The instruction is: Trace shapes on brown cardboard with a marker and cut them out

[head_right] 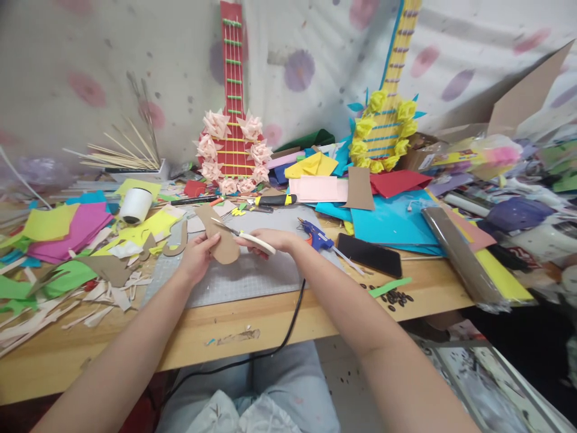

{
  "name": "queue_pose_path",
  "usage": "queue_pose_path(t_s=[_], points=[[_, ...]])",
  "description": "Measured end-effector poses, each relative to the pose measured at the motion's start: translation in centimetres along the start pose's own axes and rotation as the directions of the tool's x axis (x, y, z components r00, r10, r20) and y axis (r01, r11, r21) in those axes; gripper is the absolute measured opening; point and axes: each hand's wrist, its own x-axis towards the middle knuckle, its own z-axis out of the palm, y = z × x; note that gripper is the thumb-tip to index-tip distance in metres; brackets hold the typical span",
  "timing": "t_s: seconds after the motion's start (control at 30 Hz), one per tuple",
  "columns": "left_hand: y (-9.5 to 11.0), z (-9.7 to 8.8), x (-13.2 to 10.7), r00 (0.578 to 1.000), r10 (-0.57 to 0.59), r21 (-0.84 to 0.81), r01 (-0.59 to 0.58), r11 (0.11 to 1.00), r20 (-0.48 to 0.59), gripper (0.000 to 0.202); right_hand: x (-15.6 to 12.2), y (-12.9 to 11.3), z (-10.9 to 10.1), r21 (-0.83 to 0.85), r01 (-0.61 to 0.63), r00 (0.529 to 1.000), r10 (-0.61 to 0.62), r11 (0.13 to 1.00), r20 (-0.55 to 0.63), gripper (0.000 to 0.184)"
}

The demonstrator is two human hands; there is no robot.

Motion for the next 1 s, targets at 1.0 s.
queue_pose_path(t_s=[1.0], points=[[0.3,0.4,0.5,0.991,-0.068,-0.202,0.043,0.978,-0.117,0.02,0.6,-0.7,-1.0,0.086,-0.17,0.979,0.158,0.982,0.132,0.051]])
